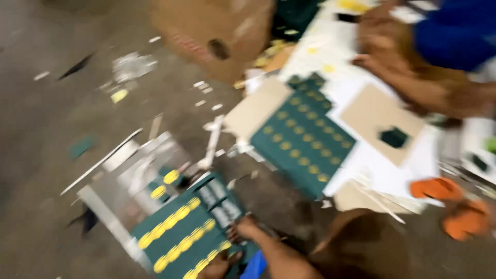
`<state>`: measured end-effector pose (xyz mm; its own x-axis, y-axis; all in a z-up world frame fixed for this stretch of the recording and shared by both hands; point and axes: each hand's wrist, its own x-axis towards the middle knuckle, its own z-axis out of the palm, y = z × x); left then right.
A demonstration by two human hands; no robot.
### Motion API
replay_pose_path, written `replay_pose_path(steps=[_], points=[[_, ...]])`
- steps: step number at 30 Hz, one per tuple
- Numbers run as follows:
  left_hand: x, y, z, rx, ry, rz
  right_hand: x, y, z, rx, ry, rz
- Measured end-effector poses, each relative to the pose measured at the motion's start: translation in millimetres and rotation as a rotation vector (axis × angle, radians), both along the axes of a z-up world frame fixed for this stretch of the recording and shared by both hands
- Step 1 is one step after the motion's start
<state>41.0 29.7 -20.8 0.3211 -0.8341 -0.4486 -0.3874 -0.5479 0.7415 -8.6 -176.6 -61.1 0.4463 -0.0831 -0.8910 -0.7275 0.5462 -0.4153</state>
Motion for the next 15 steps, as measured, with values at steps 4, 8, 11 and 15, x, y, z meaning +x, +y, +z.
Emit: replay_pose_path(steps=[4, 8, 11, 15], points=[[-19.5, -8.7, 106.6, 0.215, 0.808, 0.625, -27.6, -5.5, -102.4, 0.395, -0.274, -0.23], [-7.2, -13.6, 169.9, 0.356, 0.349, 0.432, 2.5, 0.2, -40.2, -0.408, 0.0, 0.281], [10.4, -15.7, 170.8, 0.365, 0.394, 0.456, 7.6, 14.0, 30.4, -0.773, 0.1, 0.415], [-46.8, -35.9, 144.4, 0.267, 0.369, 0.475, 10.8, 43.0, 122.1, -0.93, 0.259, 0.513]])
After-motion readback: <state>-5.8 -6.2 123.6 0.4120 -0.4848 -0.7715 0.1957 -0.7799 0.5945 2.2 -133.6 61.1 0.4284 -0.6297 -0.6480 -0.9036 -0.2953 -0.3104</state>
